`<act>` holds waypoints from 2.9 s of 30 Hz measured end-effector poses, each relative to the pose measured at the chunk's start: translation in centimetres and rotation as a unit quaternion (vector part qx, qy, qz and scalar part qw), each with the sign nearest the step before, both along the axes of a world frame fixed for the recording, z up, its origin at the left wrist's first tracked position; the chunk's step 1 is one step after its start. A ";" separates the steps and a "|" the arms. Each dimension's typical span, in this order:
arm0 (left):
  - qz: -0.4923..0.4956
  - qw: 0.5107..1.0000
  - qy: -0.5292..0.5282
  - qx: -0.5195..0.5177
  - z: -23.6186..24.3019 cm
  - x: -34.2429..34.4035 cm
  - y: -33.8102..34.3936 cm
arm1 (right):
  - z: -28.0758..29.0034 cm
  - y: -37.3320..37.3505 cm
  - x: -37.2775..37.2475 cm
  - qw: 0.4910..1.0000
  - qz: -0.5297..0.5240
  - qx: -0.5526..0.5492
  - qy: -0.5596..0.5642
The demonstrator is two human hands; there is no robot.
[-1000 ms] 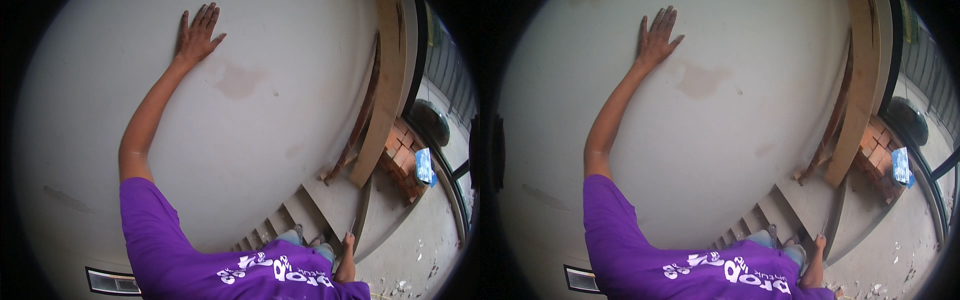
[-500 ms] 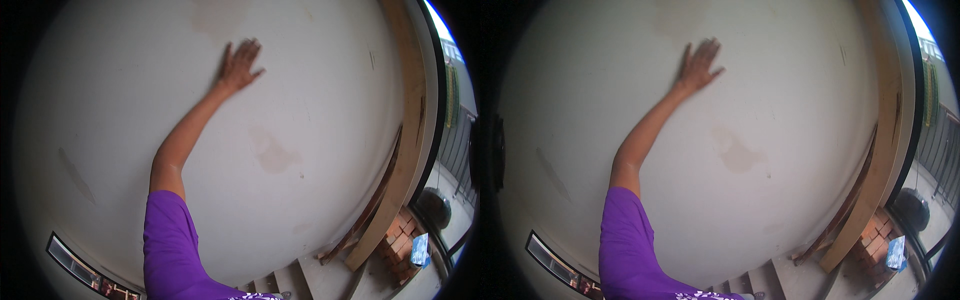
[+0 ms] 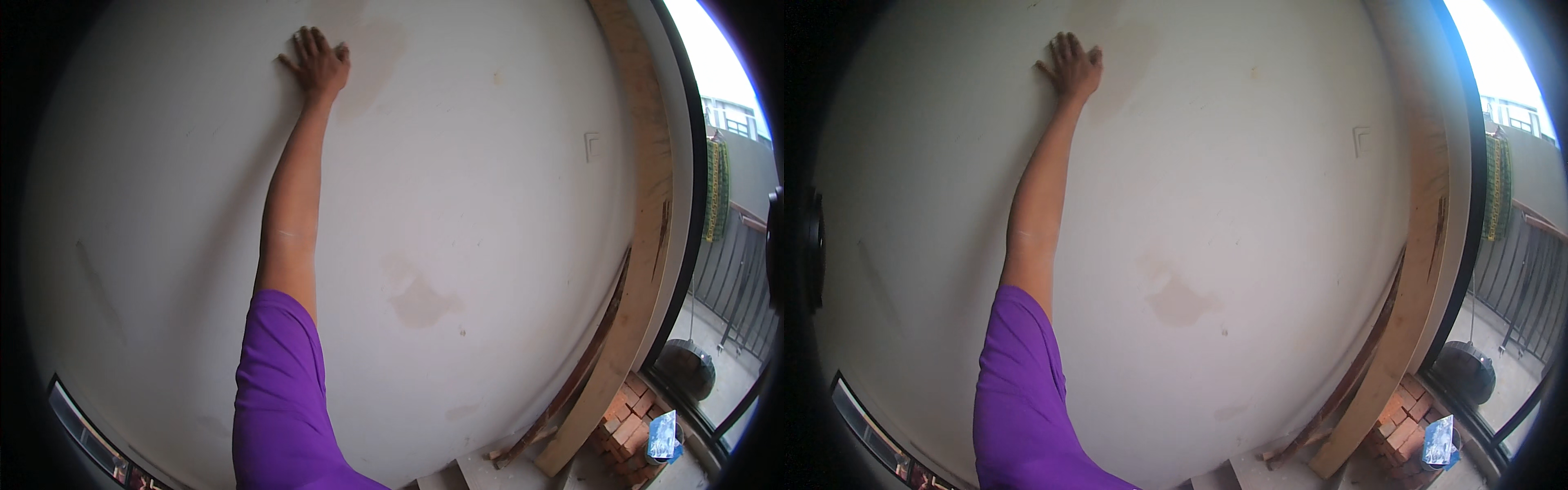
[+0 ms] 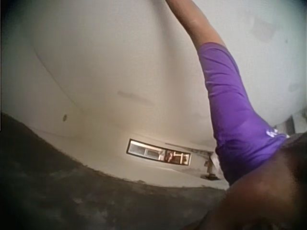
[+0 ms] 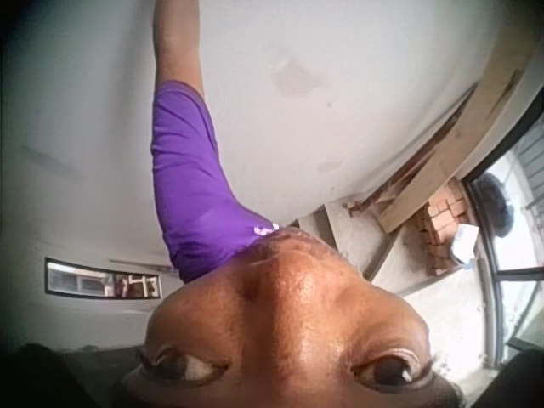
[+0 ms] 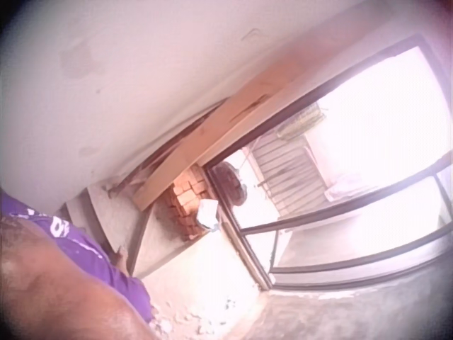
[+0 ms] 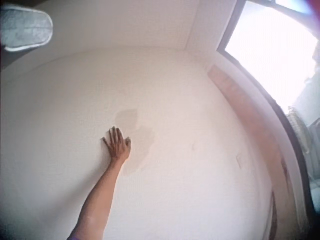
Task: The person applies plaster to a wall using a trowel, smoothing the surface in a stairwell. They repeatedly scoop plaster from a container and spread it onto the wall, working on different sections.
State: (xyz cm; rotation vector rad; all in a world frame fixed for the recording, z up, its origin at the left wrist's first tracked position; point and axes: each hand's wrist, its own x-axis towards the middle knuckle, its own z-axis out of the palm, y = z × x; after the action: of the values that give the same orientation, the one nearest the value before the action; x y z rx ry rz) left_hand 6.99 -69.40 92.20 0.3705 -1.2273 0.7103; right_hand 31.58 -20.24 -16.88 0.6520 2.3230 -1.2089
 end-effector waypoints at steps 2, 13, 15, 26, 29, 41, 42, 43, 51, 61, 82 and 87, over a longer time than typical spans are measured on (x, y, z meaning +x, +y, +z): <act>0.005 1.000 -0.021 -0.013 -0.5 -1.9 1.8 | 0.1 -0.3 0.0 1.000 -0.001 0.000 -0.004; -0.012 0.977 -0.182 -0.113 -6.2 -5.3 5.4 | -0.6 -0.7 1.6 1.000 -0.022 -0.004 -0.016; -0.023 0.967 -0.220 -0.124 -7.9 -6.3 6.6 | -0.9 -0.6 2.1 0.999 -0.035 -0.006 -0.017; 0.036 0.914 -0.375 -0.151 -18.7 -17.1 18.7 | -2.3 -0.7 5.2 0.995 -0.096 -0.022 -0.024; 0.062 0.867 -0.456 -0.192 -19.9 -18.4 21.2 | -2.4 -0.5 5.4 0.994 -0.105 -0.027 -0.027; 0.057 0.943 -0.312 -0.098 -14.3 -18.4 20.8 | -1.4 1.6 6.0 0.989 -0.140 -0.032 -0.030; 0.056 0.917 -0.364 -0.153 -14.4 -18.4 20.3 | -1.5 1.5 5.8 0.989 -0.144 -0.036 -0.025; 0.054 0.885 -0.413 -0.206 -14.5 -18.4 19.6 | -1.5 1.4 5.9 0.988 -0.147 -0.040 -0.021; 0.009 0.961 -0.249 -0.122 -8.7 -11.9 14.7 | 8.7 -1.3 -12.0 0.896 -0.079 -0.139 0.415; 0.018 0.907 -0.406 -0.112 -22.5 7.3 -0.2 | 74.4 -11.9 -38.3 0.617 0.109 -0.076 0.776; 0.023 0.923 -0.373 -0.089 -24.2 8.3 0.0 | 93.7 -20.4 -40.0 0.672 0.074 0.193 0.711; 0.017 0.927 -0.363 -0.091 -24.4 8.3 -0.4 | 94.9 -19.2 -41.3 0.678 0.039 0.177 0.712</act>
State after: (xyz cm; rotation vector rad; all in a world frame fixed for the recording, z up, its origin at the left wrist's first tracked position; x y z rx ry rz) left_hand 15.28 -69.77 67.85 -0.0470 -1.8332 1.0306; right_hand -9.68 -39.39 77.98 -0.6816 3.8081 -1.4389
